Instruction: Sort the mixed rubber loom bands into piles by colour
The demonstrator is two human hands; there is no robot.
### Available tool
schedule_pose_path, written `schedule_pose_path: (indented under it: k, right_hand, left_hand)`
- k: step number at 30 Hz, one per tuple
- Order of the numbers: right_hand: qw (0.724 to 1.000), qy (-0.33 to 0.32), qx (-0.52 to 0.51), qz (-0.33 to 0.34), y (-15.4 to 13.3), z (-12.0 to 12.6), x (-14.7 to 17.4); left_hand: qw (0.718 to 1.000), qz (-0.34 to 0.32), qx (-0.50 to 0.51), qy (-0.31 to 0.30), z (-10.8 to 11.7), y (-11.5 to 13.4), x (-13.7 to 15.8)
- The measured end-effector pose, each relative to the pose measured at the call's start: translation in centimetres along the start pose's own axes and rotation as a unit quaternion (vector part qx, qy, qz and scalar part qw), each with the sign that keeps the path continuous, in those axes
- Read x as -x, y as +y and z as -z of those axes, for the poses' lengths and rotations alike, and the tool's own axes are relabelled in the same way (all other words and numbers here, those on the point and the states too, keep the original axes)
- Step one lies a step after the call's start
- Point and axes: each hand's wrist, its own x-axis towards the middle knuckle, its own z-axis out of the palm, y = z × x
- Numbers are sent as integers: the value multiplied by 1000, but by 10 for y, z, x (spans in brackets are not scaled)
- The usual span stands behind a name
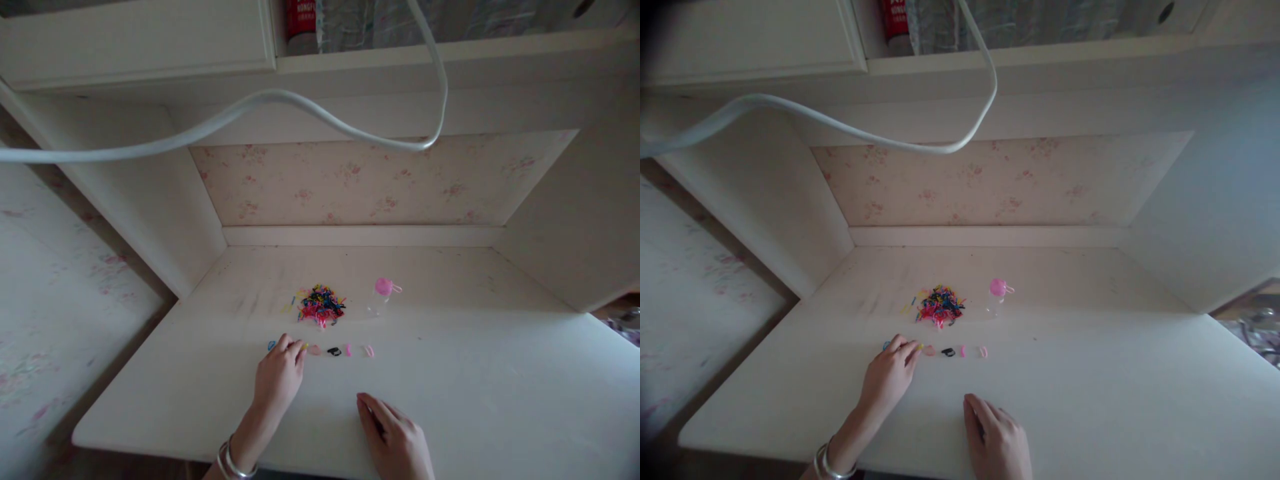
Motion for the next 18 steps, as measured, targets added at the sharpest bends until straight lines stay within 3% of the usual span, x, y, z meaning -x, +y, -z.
schedule_pose_path:
  k: [18]
  right_hand:
    - [998, -13, 54, 15, 2, -6, 0]
  left_hand:
    - [1000, 16, -9, 18, 3, -18, 5]
